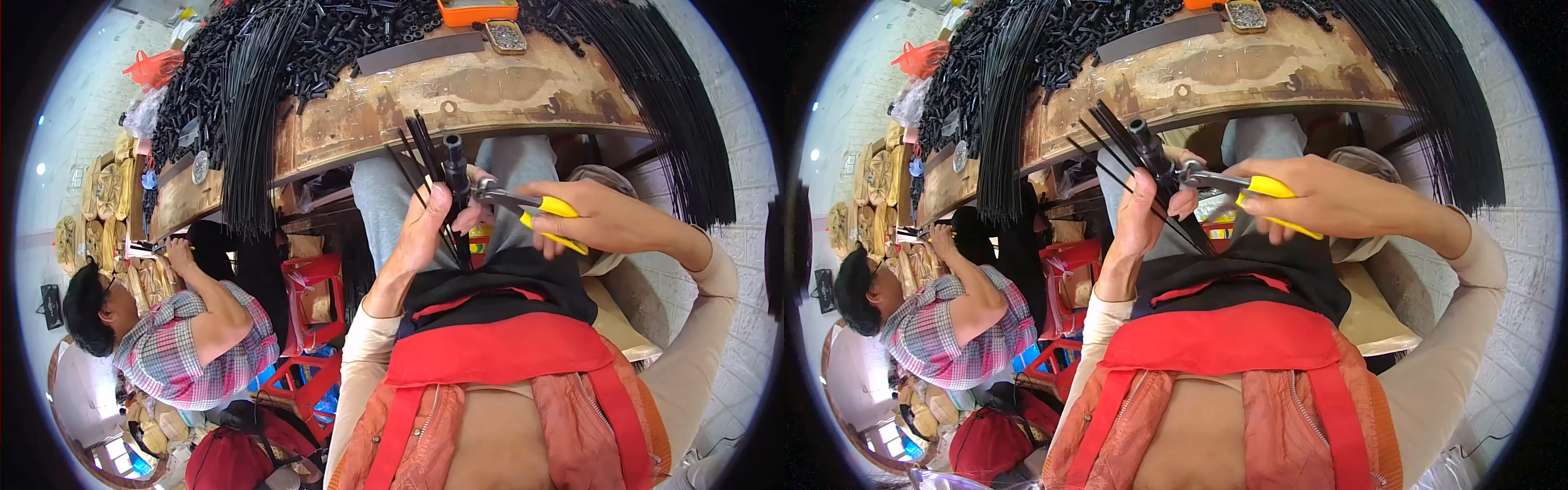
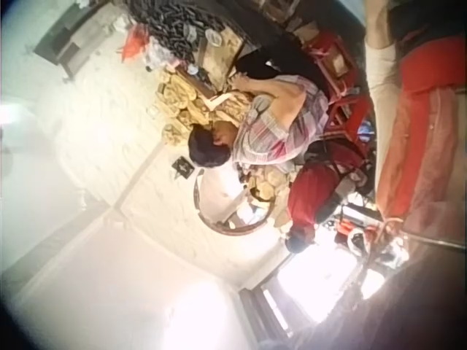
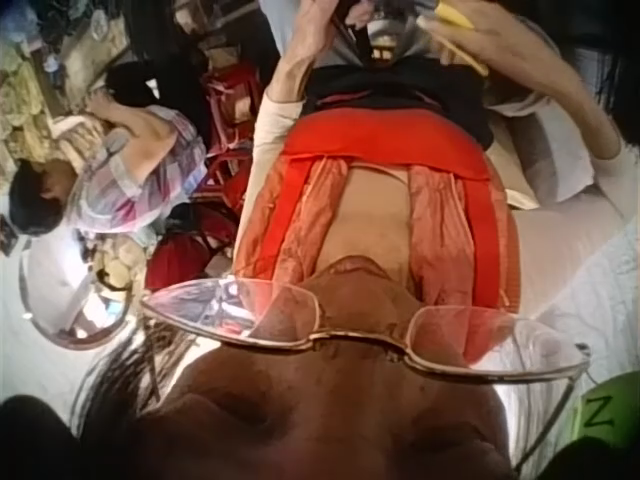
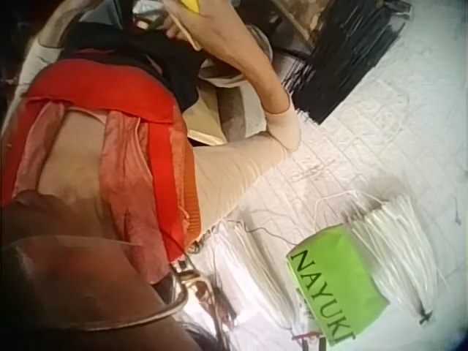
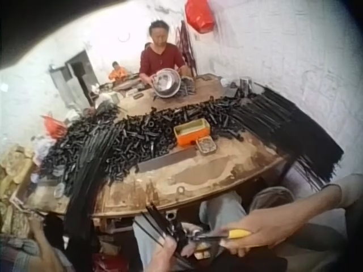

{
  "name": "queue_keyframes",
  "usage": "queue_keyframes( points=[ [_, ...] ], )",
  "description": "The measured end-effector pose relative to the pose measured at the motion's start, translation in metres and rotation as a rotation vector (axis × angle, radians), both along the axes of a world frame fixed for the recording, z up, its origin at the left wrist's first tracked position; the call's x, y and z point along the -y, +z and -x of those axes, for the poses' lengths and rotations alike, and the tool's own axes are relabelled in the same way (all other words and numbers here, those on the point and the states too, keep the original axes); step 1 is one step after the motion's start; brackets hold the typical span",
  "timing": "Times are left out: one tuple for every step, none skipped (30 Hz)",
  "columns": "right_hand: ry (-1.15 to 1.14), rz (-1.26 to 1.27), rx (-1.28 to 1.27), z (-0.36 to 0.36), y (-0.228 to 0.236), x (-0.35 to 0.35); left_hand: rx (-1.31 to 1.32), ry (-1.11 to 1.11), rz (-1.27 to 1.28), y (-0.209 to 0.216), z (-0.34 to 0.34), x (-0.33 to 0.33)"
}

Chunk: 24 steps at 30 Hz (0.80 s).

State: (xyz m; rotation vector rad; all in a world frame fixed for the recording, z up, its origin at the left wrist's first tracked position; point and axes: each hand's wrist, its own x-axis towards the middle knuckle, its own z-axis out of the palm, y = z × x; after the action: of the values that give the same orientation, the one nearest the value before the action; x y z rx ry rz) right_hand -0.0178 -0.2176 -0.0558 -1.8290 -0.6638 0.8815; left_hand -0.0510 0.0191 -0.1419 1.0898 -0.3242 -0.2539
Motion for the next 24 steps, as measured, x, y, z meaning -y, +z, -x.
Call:
queue_keyframes(
  points=[
    [0.002, 0.000, 0.000, -0.002, 0.010, -0.001, -0.010, -0.009, -0.011, 0.001, -0.001, 0.000],
    [0.045, 0.214, 0.019, -0.006, 0.031, -0.002, 0.003, -0.032, -0.001, 0.000, -0.003, -0.001],
    [0.089, 0.428, 0.039, -0.010, 0.044, -0.003, 0.005, -0.034, 0.002, 0.000, -0.004, 0.000],
    [0.088, 0.428, 0.038, -0.012, 0.046, -0.003, 0.000, -0.044, -0.025, -0.001, -0.003, 0.002],
    [0.119, 0.435, 0.107, -0.014, 0.047, -0.002, -0.006, -0.053, -0.053, -0.001, -0.003, 0.003],
    [0.152, 0.441, 0.177, -0.016, 0.047, -0.002, 0.010, -0.050, -0.067, -0.001, -0.004, 0.003],
    [0.145, 0.445, 0.179, -0.017, 0.048, -0.004, 0.013, -0.057, -0.064, -0.002, -0.005, 0.003],
    [0.165, 0.424, 0.239, -0.019, 0.047, -0.008, 0.016, -0.022, -0.065, -0.003, -0.004, 0.002],
    [0.187, 0.403, 0.300, -0.019, 0.046, -0.011, 0.019, 0.013, -0.066, -0.004, -0.004, 0.001],
    [0.177, 0.412, 0.305, -0.019, 0.037, -0.009, 0.017, -0.029, 0.003, -0.003, -0.006, 0.002],
    [0.172, 0.360, 0.368, -0.019, 0.024, -0.009, 0.022, -0.029, 0.004, -0.003, -0.008, 0.002],
    [0.166, 0.307, 0.431, -0.020, 0.018, -0.009, 0.018, -0.010, 0.007, -0.005, -0.010, 0.002],
    [0.162, 0.309, 0.432, -0.020, 0.020, -0.010, 0.010, 0.006, 0.009, -0.006, -0.011, 0.002],
    [0.125, 0.378, 0.374, -0.019, 0.025, -0.013, -0.003, 0.012, -0.024, -0.007, -0.013, 0.001],
    [0.086, 0.446, 0.315, -0.019, 0.028, -0.014, 0.000, 0.006, -0.023, -0.007, -0.013, 0.002],
    [0.073, 0.452, 0.316, -0.019, 0.025, -0.013, -0.016, 0.053, -0.055, -0.007, -0.014, 0.003],
    [0.046, 0.417, 0.433, -0.020, 0.015, -0.013, -0.030, 0.104, -0.086, -0.007, -0.016, 0.005],
    [0.021, 0.383, 0.550, -0.021, 0.004, -0.014, -0.048, 0.111, -0.044, -0.007, -0.019, 0.005],
    [0.019, 0.388, 0.556, -0.027, -0.011, -0.015, -0.059, 0.176, -0.056, -0.010, -0.023, 0.006],
    [-0.032, 0.306, 0.695, -0.034, -0.029, -0.012, -0.045, 0.206, -0.075, -0.018, -0.030, 0.006],
    [-0.083, 0.229, 0.850, -0.038, -0.040, -0.008, -0.014, 0.236, -0.083, -0.021, -0.035, 0.005],
    [-0.078, 0.236, 0.865, -0.049, -0.051, 0.001, -0.056, 0.365, -0.148, -0.014, -0.040, 0.003],
    [-0.142, 0.363, 0.882, -0.064, -0.063, 0.018, -0.091, 0.500, -0.127, -0.013, -0.044, -0.008],
    [-0.216, 0.493, 0.893, -0.078, -0.073, 0.037, -0.107, 0.555, -0.096, -0.005, -0.046, -0.023]
  ],
)
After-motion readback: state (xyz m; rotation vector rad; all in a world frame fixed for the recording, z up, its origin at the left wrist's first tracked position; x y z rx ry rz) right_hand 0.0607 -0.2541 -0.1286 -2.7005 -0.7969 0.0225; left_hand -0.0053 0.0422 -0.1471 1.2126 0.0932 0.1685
